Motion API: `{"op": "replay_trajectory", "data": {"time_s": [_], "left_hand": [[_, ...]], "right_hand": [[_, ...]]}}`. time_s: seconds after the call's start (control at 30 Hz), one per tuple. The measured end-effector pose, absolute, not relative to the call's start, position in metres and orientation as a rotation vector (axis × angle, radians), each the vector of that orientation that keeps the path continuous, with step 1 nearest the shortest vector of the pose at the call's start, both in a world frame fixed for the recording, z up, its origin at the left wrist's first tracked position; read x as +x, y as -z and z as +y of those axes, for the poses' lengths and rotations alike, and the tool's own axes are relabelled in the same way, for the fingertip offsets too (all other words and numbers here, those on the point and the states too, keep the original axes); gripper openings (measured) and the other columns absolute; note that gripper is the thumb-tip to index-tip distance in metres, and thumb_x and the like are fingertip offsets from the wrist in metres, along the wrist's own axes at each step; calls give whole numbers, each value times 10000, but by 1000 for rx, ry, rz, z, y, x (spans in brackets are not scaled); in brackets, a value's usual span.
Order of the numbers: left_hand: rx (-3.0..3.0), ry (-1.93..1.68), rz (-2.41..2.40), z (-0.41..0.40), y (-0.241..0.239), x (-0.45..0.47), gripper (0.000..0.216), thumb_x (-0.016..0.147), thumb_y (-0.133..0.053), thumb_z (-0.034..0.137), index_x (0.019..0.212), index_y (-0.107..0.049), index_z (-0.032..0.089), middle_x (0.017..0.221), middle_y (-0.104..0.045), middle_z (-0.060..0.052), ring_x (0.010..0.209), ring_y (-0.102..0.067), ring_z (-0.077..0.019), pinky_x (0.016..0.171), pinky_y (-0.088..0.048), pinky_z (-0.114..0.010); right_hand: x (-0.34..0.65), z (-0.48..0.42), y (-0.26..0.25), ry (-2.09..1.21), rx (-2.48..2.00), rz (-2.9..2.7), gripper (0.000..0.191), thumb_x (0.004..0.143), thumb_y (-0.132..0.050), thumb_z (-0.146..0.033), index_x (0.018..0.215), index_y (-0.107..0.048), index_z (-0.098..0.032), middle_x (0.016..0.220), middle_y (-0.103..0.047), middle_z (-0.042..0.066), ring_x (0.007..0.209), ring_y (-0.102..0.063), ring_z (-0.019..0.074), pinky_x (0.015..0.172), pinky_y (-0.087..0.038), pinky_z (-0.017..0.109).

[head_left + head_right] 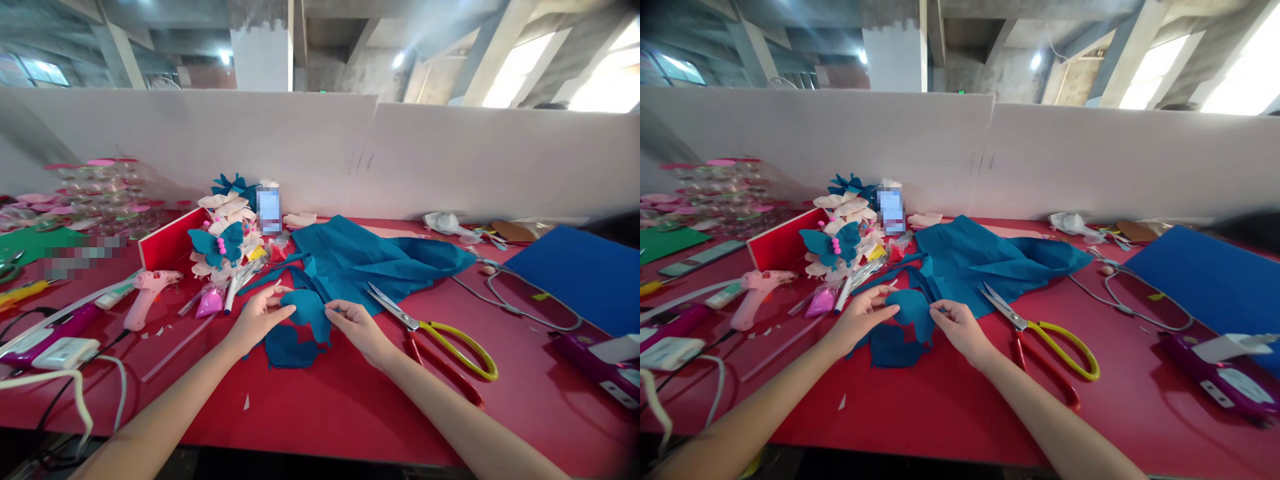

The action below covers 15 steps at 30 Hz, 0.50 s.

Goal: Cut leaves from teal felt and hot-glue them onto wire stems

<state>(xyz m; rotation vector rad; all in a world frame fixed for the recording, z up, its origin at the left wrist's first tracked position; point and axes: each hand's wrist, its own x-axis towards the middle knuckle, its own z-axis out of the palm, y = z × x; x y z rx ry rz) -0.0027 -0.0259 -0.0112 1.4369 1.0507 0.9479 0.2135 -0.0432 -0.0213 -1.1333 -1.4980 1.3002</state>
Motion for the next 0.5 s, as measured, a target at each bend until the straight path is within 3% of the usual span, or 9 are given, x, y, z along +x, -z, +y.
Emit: {"op": "replay_trajectory", "data": {"time_s": [0.17,0.33,0.4,0.5], "left_hand": [[1445,-986,1031,-29,8,0,477,757,-660,405,1148,-497,185,923,-699,-52,873,-674,-229,787,-531,-359],[1480,-1058,976,-32,10,4,686,757,-663,336,1343,-318,251,891,-686,-20,824,-673,-204,747,-543,-342],[1549,-1097,1012,-31,8,2,530,792,-614,349,1274,-426,235,868,-678,-14,804,-661,-187,753,-533,-325],[1610,-1126,1112,-26,2,-11,241,814,-567,368,956,-640,188,900,-678,-35,845,-633,-178,778,-507,-293]], "right_hand": [[212,-46,19,-1379,-1138,-1473,420,746,-647,-490,987,-548,-160,696,-645,-8,612,-564,121,643,-446,275],[211,-45,22,-1440,-1046,-1508,342,793,-584,-317,1091,-496,-175,764,-678,18,744,-647,166,725,-494,313],[212,-46,24,-1419,-950,-1566,334,766,-525,-187,1095,-472,-187,857,-690,44,846,-663,188,783,-506,346],[215,-51,23,-1076,-886,-1843,390,680,-445,-50,1035,-527,-189,968,-674,73,906,-648,186,807,-510,345]]}}
